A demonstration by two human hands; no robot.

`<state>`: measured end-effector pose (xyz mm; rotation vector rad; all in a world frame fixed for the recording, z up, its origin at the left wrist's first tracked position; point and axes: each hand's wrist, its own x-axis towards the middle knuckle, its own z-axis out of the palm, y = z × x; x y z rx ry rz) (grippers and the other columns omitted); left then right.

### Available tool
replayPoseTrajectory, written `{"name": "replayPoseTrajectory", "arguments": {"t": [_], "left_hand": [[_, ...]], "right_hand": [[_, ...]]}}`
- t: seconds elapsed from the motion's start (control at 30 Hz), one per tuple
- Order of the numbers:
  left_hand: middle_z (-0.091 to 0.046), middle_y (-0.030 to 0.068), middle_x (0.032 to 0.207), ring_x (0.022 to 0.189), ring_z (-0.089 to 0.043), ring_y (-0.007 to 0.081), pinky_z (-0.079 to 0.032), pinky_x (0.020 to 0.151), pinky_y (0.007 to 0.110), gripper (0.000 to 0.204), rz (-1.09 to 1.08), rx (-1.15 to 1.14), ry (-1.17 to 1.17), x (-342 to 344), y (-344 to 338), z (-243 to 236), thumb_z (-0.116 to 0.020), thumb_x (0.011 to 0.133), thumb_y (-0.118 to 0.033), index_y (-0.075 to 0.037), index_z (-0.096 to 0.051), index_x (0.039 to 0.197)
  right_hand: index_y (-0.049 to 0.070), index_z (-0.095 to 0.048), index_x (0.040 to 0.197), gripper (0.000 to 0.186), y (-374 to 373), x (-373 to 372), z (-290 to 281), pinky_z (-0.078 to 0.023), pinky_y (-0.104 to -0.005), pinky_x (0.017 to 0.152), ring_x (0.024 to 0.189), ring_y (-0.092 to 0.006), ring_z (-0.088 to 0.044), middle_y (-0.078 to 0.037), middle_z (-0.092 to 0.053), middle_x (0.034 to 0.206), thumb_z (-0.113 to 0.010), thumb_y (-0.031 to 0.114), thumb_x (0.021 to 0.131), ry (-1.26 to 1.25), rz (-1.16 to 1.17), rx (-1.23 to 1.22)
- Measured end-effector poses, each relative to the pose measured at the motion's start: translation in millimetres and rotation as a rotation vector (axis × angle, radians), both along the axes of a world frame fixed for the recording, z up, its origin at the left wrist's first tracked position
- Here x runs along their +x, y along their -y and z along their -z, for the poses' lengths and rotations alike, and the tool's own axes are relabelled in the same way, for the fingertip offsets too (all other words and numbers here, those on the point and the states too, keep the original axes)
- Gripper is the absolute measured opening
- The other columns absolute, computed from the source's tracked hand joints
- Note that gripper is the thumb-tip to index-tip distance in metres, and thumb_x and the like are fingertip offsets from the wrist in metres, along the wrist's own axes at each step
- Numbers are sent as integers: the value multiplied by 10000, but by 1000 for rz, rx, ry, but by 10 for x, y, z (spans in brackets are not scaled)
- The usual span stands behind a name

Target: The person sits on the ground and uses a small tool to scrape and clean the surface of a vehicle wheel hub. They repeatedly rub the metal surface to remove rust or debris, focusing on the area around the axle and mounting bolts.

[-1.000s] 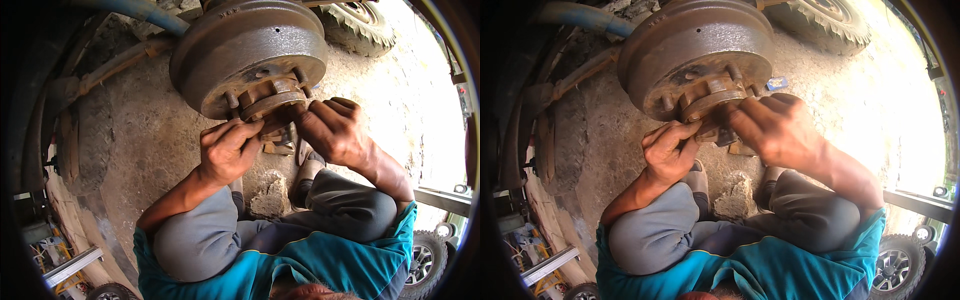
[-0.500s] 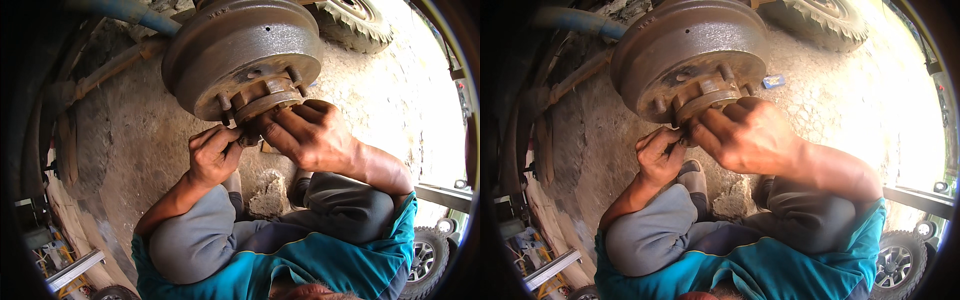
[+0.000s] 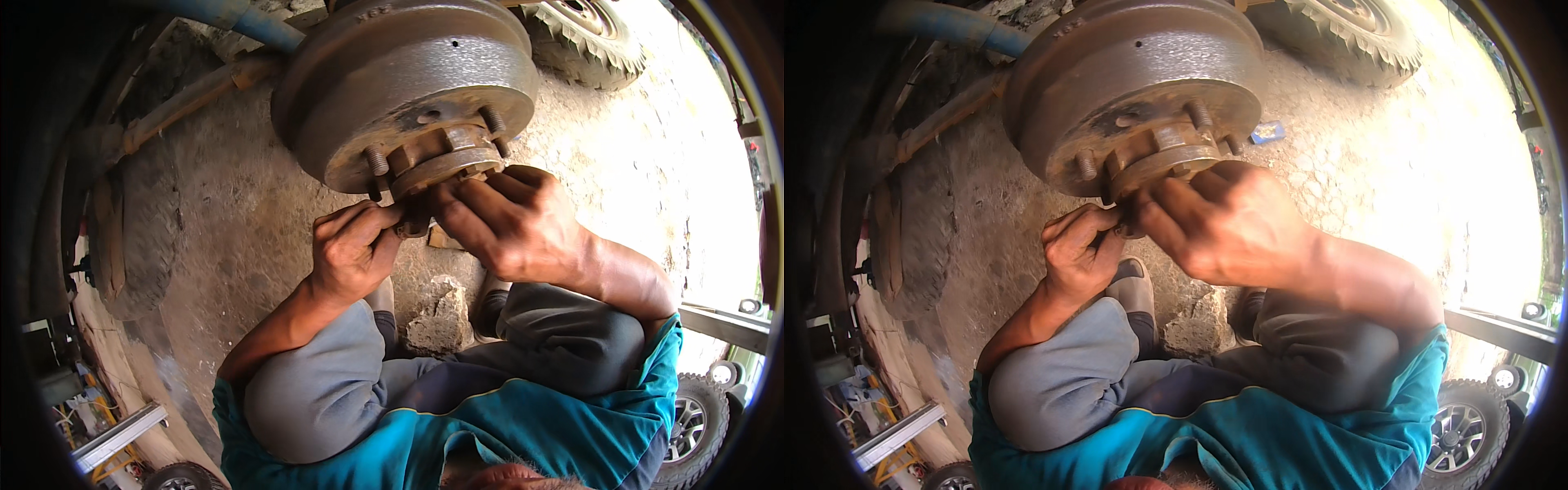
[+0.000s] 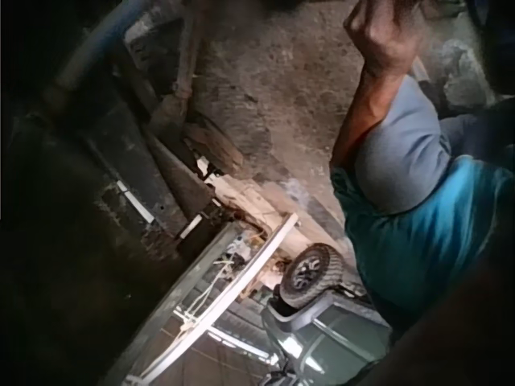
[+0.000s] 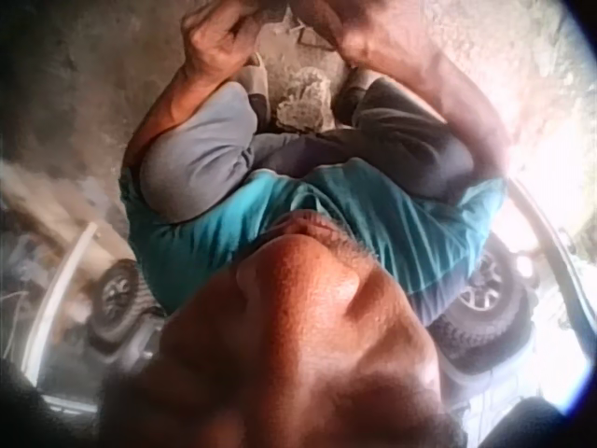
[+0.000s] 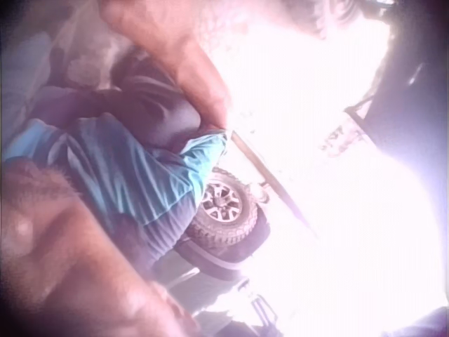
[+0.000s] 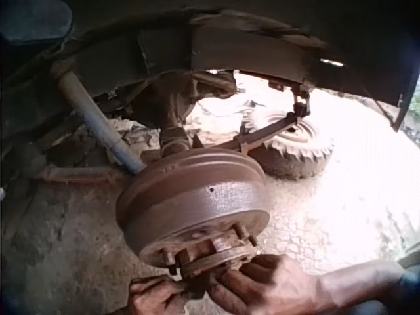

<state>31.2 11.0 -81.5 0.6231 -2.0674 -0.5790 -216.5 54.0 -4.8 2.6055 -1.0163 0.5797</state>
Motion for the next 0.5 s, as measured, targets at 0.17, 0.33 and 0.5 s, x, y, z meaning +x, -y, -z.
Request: {"name": "replayPoseTrajectory", "arguments": {"t": [0.17, 0.33, 0.5], "left_hand": [[-741, 142, 788, 675, -755, 260, -583, 596, 351, 223, -33, -47, -20, -108, -23, -10, -731, 805, 144, 46, -740, 1004], [-749, 142, 811, 689, -766, 297, -610, 613, 391, 232, -3, -34, -100, -208, -6, -79, -746, 806, 99, 29, -759, 1027], [-742, 139, 800, 679, -758, 284, -595, 604, 380, 197, -27, -15, -8, -55, -12, -20, -756, 815, 100, 26, -751, 997]], "right_hand": [[29, -736, 1149, 355, -36, -176, 47, -567, -341, 562, 678, -185, -711, -68, -704, 943, -738, 144, 813, 22, 36, 0], [-37, -706, 1233, 451, -53, -307, 36, -476, -352, 529, 573, -198, -610, -32, -566, 732, -799, 71, 806, 75, 23, 47], [38, -746, 1075, 288, -9, -23, -2, -538, -326, 541, 640, -170, -677, -43, -678, 869, -729, 147, 809, -2, 5, -29]]}}
